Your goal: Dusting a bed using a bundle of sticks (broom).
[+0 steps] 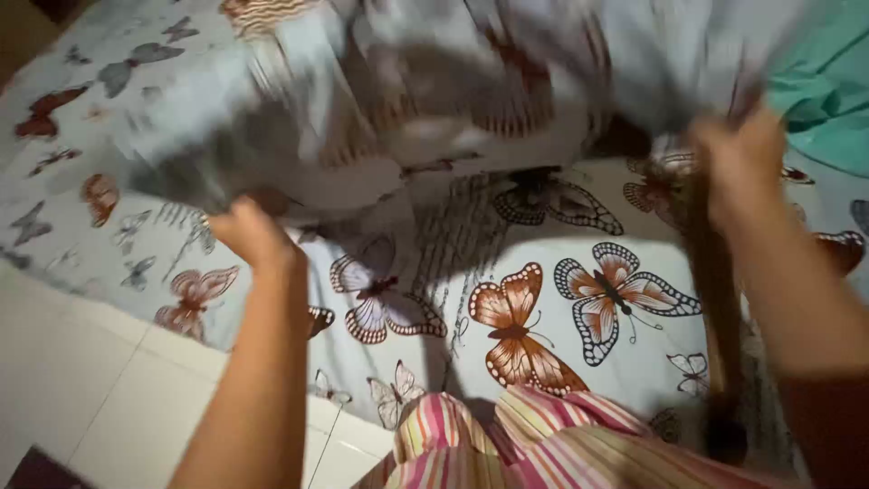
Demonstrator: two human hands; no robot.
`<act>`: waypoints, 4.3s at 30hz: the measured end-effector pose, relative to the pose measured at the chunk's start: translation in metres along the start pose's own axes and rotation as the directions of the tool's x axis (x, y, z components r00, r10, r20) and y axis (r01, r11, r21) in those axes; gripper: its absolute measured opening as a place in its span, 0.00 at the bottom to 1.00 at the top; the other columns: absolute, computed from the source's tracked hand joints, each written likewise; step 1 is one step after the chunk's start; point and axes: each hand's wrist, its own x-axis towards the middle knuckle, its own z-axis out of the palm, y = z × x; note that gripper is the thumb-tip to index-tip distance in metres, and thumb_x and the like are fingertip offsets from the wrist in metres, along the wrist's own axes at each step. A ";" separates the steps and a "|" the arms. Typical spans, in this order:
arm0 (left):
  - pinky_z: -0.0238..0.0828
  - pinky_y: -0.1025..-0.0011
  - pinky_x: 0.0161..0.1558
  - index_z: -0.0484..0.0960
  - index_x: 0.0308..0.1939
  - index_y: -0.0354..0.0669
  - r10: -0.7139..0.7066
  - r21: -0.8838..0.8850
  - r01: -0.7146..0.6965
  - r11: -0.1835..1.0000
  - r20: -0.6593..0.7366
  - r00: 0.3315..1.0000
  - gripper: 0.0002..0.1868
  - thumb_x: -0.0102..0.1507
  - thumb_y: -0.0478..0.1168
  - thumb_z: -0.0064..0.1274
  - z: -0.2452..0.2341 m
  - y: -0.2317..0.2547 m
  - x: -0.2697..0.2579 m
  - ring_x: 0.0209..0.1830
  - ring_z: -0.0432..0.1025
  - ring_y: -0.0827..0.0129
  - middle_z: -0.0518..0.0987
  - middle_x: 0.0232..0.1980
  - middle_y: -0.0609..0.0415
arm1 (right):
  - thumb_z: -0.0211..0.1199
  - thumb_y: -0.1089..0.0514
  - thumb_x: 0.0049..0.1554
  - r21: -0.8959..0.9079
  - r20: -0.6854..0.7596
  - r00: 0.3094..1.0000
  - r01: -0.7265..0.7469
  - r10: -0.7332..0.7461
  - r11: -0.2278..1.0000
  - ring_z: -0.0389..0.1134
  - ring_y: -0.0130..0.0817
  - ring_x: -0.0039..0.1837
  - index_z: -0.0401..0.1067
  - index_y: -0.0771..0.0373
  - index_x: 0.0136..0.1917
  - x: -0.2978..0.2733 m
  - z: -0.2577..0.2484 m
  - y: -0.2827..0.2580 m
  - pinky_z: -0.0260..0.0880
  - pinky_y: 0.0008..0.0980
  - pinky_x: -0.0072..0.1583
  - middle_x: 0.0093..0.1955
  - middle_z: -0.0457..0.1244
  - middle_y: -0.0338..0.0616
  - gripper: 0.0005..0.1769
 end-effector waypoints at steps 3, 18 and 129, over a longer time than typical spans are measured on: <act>0.71 0.62 0.35 0.77 0.36 0.37 -0.216 0.004 0.216 0.976 -0.038 0.976 0.07 0.63 0.38 0.48 -0.074 -0.073 -0.035 0.32 0.70 0.67 0.79 0.37 0.53 | 0.67 0.62 0.51 0.044 0.022 0.899 -0.439 0.438 0.898 0.66 0.39 0.62 0.41 0.51 0.76 -0.082 -0.013 0.064 0.77 0.43 0.54 0.68 0.56 0.38 0.49; 0.73 0.63 0.43 0.83 0.35 0.48 -0.839 -0.051 0.849 0.526 0.132 0.528 0.09 0.57 0.46 0.51 -0.128 -0.102 -0.103 0.40 0.75 0.61 0.82 0.38 0.56 | 0.75 0.46 0.53 0.027 0.009 0.575 -0.818 0.818 0.575 0.64 0.39 0.47 0.72 0.57 0.59 -0.111 0.012 0.116 0.68 0.46 0.48 0.48 0.63 0.43 0.26; 0.48 0.33 0.70 0.45 0.81 0.45 -0.488 0.936 -0.278 0.218 0.351 0.799 0.58 0.56 0.57 0.62 -0.075 -0.061 -0.270 0.80 0.36 0.29 0.37 0.83 0.37 | 0.63 0.32 0.54 -0.727 0.595 0.574 0.084 0.563 0.682 0.72 0.47 0.35 0.76 0.54 0.55 -0.282 -0.037 -0.065 0.69 0.47 0.42 0.31 0.67 0.54 0.28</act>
